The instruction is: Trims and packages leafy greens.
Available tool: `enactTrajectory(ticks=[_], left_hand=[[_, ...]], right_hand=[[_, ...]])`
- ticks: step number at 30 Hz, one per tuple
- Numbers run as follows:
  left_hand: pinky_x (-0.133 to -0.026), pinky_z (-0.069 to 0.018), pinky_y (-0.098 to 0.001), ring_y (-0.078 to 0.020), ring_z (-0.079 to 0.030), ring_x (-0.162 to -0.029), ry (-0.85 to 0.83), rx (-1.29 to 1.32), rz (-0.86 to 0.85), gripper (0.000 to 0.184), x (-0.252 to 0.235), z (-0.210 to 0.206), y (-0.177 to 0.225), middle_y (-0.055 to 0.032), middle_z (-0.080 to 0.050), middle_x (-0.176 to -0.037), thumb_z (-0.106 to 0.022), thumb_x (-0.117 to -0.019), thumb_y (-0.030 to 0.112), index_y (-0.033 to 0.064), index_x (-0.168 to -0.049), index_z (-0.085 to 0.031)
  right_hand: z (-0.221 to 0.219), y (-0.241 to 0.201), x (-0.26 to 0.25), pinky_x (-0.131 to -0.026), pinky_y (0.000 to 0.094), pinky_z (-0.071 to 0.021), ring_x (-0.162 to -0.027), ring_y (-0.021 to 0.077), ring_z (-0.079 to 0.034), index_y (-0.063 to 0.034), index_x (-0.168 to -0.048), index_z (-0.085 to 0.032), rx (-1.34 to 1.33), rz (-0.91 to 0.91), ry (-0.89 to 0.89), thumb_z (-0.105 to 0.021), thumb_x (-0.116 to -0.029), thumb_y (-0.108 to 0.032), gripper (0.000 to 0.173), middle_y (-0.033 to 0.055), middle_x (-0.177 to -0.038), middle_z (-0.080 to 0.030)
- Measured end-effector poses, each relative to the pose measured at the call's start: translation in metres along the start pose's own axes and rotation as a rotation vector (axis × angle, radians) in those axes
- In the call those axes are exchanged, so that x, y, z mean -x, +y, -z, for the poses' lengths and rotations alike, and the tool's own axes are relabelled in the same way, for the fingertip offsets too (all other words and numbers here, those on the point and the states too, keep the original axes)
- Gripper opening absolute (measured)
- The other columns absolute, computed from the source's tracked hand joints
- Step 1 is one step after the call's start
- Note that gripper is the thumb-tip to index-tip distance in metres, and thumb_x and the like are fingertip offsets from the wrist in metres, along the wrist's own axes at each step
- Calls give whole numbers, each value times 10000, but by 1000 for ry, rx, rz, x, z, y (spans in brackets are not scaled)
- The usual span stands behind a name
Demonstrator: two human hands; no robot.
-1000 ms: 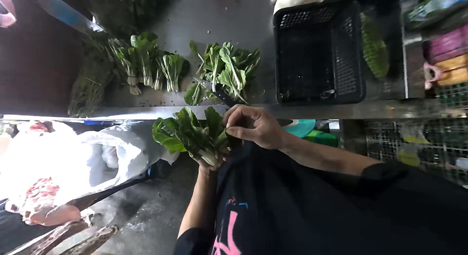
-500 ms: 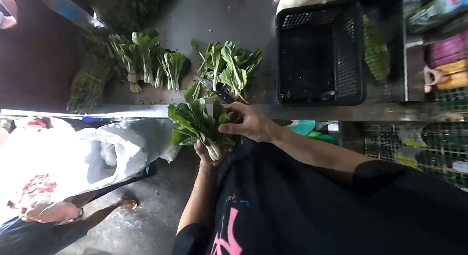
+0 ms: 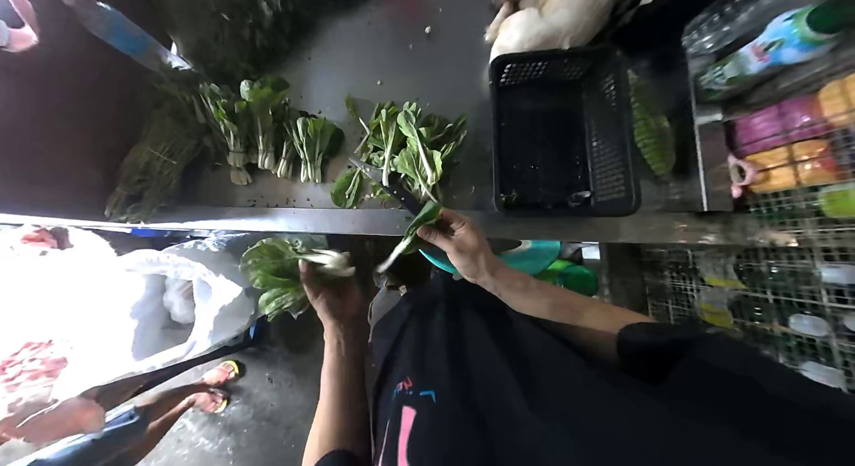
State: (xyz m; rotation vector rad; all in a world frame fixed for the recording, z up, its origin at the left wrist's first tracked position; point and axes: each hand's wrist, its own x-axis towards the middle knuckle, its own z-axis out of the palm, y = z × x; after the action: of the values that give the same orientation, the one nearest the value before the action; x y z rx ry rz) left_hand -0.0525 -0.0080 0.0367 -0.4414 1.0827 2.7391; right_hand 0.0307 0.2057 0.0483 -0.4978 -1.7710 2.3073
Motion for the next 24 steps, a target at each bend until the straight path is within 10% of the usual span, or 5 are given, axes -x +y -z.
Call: enactTrajectory(ticks=[8, 12, 16, 19, 24], left_hand=[[-754, -605, -347, -135, -691, -839, 97, -286, 10, 296, -12, 18, 29, -19, -705, -925, -436, -1093, 348, 136, -1117, -641], [-746, -604, -372, -172, -691, -835, 8, -301, 168, 284, -29, 16, 22, -68, -701, -954, -497, -1078, 324, 93, -1190, -619], [-717, -613, -378, -184, -699, -783, -90, -380, 225, 191, -41, 1, 19, -88, -711, -896, -545, -1055, 173, 38, -1164, -623], [-759, -606, -380, -182, -700, -797, -272, -427, 266, 154, -47, 5, 23, -95, -722, -896, -612, -991, 102, 9, -1107, -654], [-847, -606, -410, -211, -707, -910, -480, -484, 334, 207, -72, 17, 60, -119, -723, -993, -624, -924, -18, -24, -1130, -632]], right_hand=[[53, -42, -63, -835, 389, -628, -882, 166, -721, -4, -1146, -681, 588, 191, 231, -706, -979, -295, 337, 100, -1009, -721], [51, -60, -91, -1016, 585, -505, -1195, 435, -606, 12, -1500, -452, 1040, 111, 226, -747, -945, -291, 698, 299, -1380, -544], [-33, -44, -62, -844, 472, -620, -973, 253, -716, -84, -1453, -519, 867, 48, -39, -746, -939, -348, 621, 147, -1218, -673], [-89, -15, -50, -927, 463, -593, -1014, 215, -716, -133, -1452, -552, 735, -175, -284, -802, -899, -346, 643, 104, -1208, -708], [-107, -5, -57, -899, 425, -608, -963, 189, -721, -76, -1333, -632, 555, -229, -167, -724, -960, -227, 412, 98, -1113, -731]])
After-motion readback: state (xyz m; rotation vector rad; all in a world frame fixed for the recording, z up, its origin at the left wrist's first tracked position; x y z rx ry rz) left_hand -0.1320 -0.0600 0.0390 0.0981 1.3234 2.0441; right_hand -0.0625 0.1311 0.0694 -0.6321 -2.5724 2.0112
